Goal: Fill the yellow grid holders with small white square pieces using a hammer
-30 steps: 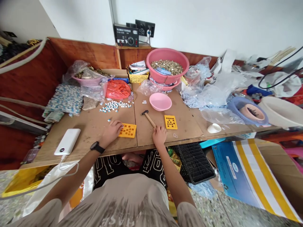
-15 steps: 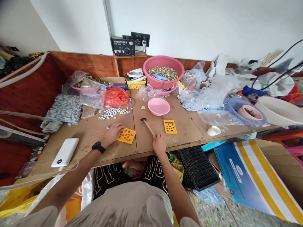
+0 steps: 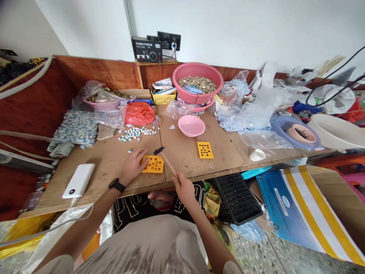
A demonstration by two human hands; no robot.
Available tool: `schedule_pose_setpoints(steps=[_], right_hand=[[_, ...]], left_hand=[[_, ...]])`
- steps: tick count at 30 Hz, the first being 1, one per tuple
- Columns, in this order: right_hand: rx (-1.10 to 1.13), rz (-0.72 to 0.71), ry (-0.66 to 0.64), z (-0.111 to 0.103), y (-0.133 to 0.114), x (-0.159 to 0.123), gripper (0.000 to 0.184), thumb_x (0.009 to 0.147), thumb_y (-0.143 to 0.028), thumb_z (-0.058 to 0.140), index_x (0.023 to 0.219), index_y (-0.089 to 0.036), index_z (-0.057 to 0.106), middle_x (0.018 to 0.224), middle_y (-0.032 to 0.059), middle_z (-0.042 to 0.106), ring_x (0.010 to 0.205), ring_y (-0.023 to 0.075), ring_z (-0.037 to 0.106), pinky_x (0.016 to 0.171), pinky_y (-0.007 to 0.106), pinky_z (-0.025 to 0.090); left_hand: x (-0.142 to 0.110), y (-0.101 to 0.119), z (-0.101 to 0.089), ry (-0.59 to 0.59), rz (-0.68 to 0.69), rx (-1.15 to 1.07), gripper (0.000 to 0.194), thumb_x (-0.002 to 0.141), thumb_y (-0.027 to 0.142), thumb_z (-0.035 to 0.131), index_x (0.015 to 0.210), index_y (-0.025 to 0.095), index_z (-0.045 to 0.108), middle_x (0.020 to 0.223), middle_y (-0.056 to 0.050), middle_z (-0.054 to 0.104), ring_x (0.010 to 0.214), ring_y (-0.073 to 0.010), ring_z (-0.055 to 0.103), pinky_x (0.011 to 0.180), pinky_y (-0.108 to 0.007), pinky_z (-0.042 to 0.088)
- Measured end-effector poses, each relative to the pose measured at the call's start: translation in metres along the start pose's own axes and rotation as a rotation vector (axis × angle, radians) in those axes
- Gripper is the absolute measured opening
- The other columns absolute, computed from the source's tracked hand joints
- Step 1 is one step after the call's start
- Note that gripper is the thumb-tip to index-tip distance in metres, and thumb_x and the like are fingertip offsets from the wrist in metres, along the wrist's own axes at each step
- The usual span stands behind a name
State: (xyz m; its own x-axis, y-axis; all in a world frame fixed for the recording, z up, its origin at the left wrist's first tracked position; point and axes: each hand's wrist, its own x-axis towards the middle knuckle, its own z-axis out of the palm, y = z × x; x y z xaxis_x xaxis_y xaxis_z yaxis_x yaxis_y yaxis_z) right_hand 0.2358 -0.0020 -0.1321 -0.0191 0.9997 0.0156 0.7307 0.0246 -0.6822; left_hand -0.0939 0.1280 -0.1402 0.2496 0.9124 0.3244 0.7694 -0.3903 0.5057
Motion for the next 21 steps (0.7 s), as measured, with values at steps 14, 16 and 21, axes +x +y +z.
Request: schedule_pose_setpoints(steps=[14, 16, 21], right_hand=[[-0.221, -0.100, -0.112, 0.007, -0.019, 0.014, 0.039, 0.119, -0.037, 0.049, 0.141, -0.022, 0.078, 0.113, 0.0133, 0.087, 0.098, 0.0299, 0.080, 0.084, 0.033, 0.055], [-0.135, -0.118, -0.081, 0.002, -0.015, 0.011, 0.041, 0.119, -0.042, 0.048, 0.139, -0.021, 0.078, 0.115, 0.0140, 0.087, 0.101, 0.0309, 0.081, 0.087, 0.035, 0.057], [0.098, -0.035, 0.070, -0.013, 0.012, -0.012, 0.053, 0.118, -0.058, 0.048, 0.138, -0.020, 0.078, 0.117, 0.0156, 0.087, 0.104, 0.0325, 0.082, 0.094, 0.038, 0.061]], left_hand=[[-0.055, 0.009, 0.011, -0.021, -0.106, -0.019, 0.063, 0.114, 0.058, 0.059, 0.167, 0.024, 0.062, 0.168, -0.017, 0.065, 0.161, -0.0398, 0.055, 0.139, -0.060, 0.042], [-0.055, 0.008, 0.009, 0.004, -0.113, -0.050, 0.060, 0.115, 0.056, 0.058, 0.163, 0.022, 0.064, 0.166, -0.017, 0.066, 0.159, -0.0379, 0.058, 0.138, -0.058, 0.044], [-0.038, -0.020, -0.013, 0.220, -0.414, -0.030, 0.041, 0.116, 0.043, 0.051, 0.138, 0.020, 0.075, 0.132, -0.017, 0.083, 0.121, -0.0323, 0.078, 0.113, -0.047, 0.059]])
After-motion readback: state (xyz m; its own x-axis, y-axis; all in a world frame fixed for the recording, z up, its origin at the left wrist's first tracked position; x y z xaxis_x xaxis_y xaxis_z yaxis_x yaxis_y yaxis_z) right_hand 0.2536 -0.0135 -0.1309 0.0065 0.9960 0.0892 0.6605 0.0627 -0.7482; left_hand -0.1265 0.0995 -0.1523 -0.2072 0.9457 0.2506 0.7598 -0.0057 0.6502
